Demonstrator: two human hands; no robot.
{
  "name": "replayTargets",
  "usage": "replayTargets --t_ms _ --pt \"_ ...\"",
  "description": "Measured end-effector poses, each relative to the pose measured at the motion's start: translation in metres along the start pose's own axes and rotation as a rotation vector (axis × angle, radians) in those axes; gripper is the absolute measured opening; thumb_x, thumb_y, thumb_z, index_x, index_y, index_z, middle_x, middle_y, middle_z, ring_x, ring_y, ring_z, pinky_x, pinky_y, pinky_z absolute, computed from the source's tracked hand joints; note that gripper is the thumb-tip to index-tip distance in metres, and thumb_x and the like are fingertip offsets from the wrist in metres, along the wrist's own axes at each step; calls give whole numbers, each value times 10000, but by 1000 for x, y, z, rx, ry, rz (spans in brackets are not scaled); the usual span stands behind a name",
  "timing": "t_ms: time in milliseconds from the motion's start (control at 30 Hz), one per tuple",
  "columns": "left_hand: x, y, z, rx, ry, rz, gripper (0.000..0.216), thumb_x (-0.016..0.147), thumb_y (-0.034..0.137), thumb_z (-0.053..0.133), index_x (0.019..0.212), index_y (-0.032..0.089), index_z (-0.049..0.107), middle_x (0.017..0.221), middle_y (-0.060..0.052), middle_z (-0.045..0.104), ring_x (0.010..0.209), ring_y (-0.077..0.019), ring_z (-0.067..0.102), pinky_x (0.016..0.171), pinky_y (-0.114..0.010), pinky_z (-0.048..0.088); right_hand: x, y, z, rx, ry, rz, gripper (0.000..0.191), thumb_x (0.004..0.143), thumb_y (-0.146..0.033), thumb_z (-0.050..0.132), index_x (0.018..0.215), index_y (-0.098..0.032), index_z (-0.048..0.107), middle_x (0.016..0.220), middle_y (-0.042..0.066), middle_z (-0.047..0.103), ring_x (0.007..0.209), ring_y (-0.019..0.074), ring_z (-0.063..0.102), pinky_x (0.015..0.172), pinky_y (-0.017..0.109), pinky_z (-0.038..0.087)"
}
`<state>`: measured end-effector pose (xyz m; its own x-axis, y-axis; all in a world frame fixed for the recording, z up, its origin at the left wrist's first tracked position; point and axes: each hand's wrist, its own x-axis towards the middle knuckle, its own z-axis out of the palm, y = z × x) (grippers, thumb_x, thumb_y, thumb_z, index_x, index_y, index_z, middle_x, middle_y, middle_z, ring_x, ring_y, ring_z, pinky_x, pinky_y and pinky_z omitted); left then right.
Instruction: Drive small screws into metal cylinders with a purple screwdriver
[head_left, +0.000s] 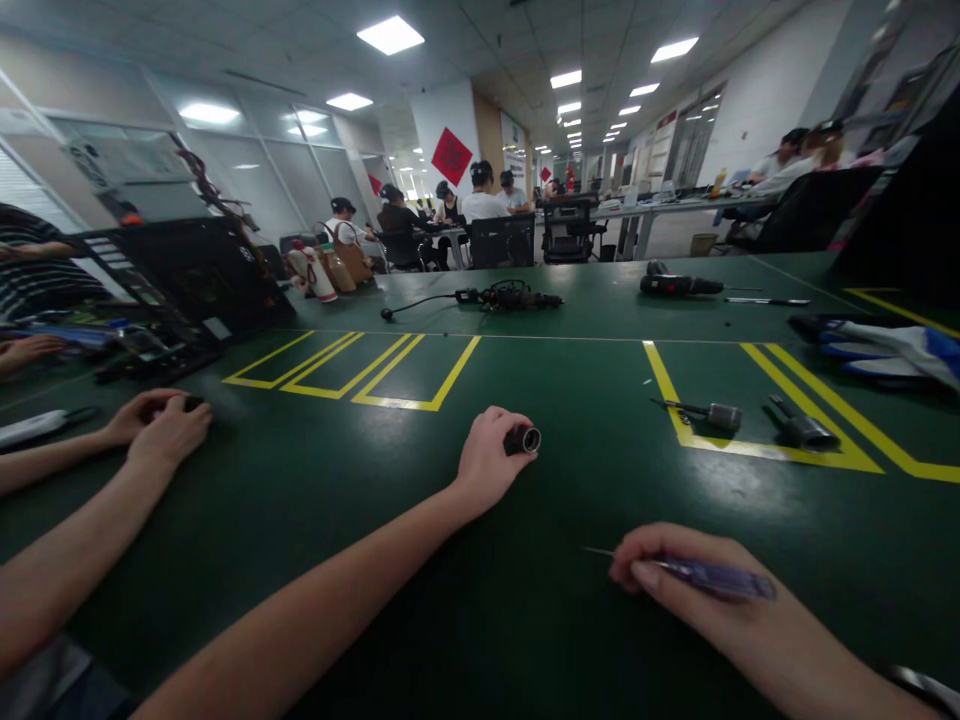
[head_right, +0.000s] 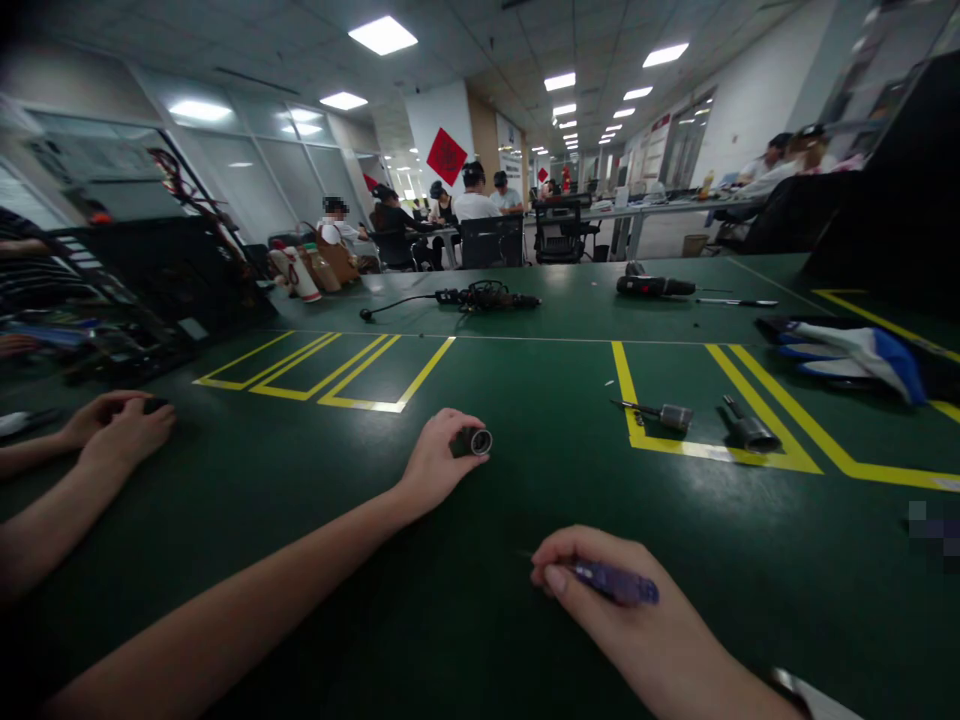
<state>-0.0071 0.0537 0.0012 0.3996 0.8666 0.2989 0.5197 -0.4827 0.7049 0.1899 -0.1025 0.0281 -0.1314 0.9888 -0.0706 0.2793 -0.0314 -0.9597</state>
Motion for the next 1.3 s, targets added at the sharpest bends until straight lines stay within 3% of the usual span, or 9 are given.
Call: replayTargets --t_ms 100,233,333,533,700,867,1000,1133,1300 --pt "3 -2 -1 124 -8 83 286 645 201 735 884 177 580 956 -38 580 956 -224 495 856 -397 392 18 -14 0 215 -8 39 241 799 -421 596 879 -224 708 872 48 711 848 220 652 763 334 511" --pt "5 -5 2 -75 -99 32 355 686 273 707 938 170 478 842 -3 579 765 -160 535 690 -291 422 46 -21 9 369 16 -118 360 884 -437 458 857 -171 699 856 77 693 840 227 630 793 385 478" --pt "5 -7 1 -145 -164 59 294 717 270 676 920 163 491 804 12 555 705 -131 521 627 -247 408 61 -17 17 371 119 -234 339 910 -398 427 841 -180 678 782 52 660 762 205 602 711 353 470" --pt "-1 2 -7 -77 -255 107 225 743 339 656 816 152 554 781 -3 571 713 -132 529 644 -248 424 61 2 11 216 273 -313 169 852 -370 566 846 -228 658 750 6 607 720 178 532 643 294 404" --pt "-12 30 -13 233 -378 293 330 747 472 620 884 173 585 816 -23 612 725 -155 538 695 -288 381 69 11 1 326 432 -229 229 850 -366 531 696 -211 599 671 -2 554 645 166 487 601 291 381" --pt "-21 48 -7 596 -471 518 350 819 482 503 825 148 607 751 -68 584 675 -193 506 665 -324 329 78 14 8 354 359 -93 178 824 -345 578 752 -186 614 713 8 582 688 171 524 638 300 414" --pt "-23 47 0 687 -462 607 368 827 478 494 851 133 621 769 -93 584 686 -210 500 687 -343 320 78 19 13 357 344 -33 163 782 -343 640 848 -194 628 800 4 599 756 176 531 704 316 407" --pt "-19 44 -6 614 -470 566 411 809 538 498 821 145 617 772 -80 582 694 -202 496 699 -336 319 78 20 11 380 339 -1 207 740 -327 689 881 -192 622 850 9 606 788 176 532 722 316 398" --pt "-4 25 -24 338 -538 356 491 684 613 610 907 177 577 854 -30 587 778 -181 519 741 -301 342 76 12 6 439 280 9 308 821 -464 560 680 -191 544 598 -29 520 577 123 474 560 255 389"
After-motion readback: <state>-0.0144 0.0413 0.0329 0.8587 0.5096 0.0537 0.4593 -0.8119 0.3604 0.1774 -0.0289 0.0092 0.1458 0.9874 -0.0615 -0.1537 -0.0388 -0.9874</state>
